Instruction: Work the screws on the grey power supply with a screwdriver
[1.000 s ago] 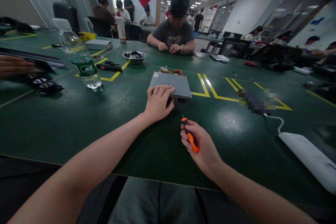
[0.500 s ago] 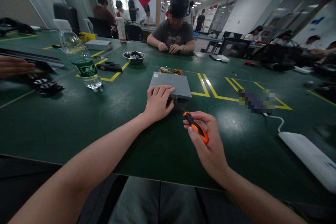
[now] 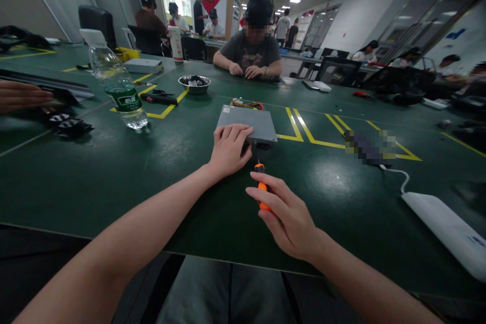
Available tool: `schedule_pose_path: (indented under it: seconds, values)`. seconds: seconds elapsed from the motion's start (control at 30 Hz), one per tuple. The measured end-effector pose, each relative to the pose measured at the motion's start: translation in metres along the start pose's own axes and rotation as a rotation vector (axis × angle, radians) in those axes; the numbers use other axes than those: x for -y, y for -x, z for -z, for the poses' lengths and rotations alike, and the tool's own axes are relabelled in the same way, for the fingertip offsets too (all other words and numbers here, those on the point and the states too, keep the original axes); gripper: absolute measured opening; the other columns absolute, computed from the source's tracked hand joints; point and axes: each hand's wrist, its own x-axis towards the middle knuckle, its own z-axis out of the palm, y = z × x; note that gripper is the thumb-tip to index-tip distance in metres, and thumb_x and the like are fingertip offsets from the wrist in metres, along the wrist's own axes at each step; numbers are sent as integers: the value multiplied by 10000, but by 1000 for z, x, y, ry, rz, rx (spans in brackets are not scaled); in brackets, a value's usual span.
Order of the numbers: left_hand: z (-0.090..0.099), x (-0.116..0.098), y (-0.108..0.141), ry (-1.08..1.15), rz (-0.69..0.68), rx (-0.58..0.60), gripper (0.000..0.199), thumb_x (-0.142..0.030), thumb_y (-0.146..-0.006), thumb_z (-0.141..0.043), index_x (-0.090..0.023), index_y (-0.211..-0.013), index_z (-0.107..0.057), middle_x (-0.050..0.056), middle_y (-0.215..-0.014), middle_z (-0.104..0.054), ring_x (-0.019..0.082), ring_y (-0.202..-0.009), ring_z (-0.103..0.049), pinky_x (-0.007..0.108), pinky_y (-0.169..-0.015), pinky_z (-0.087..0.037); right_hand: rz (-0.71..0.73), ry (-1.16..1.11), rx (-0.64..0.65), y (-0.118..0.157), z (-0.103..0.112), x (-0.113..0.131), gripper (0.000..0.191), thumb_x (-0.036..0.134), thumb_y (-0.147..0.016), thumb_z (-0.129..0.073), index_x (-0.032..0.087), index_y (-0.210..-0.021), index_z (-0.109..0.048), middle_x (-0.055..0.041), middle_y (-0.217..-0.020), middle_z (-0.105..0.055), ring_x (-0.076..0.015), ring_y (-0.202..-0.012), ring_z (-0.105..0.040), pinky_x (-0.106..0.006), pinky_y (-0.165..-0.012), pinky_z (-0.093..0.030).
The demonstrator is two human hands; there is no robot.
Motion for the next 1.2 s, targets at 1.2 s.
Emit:
schedule_pose_path:
  seconds: [1.2]
  values:
    - [2,-1,0,-17,9,29,360,-262,-813,-482,-215,-1170,-474,52,-1219,-525,221,-1140,-421,398,-957,-225,285,300,-229,0,7,-29,334,244,-756,-623,175,-1052,-485,-120,-1003,-582,-174,-870,-604,-261,-649,-532]
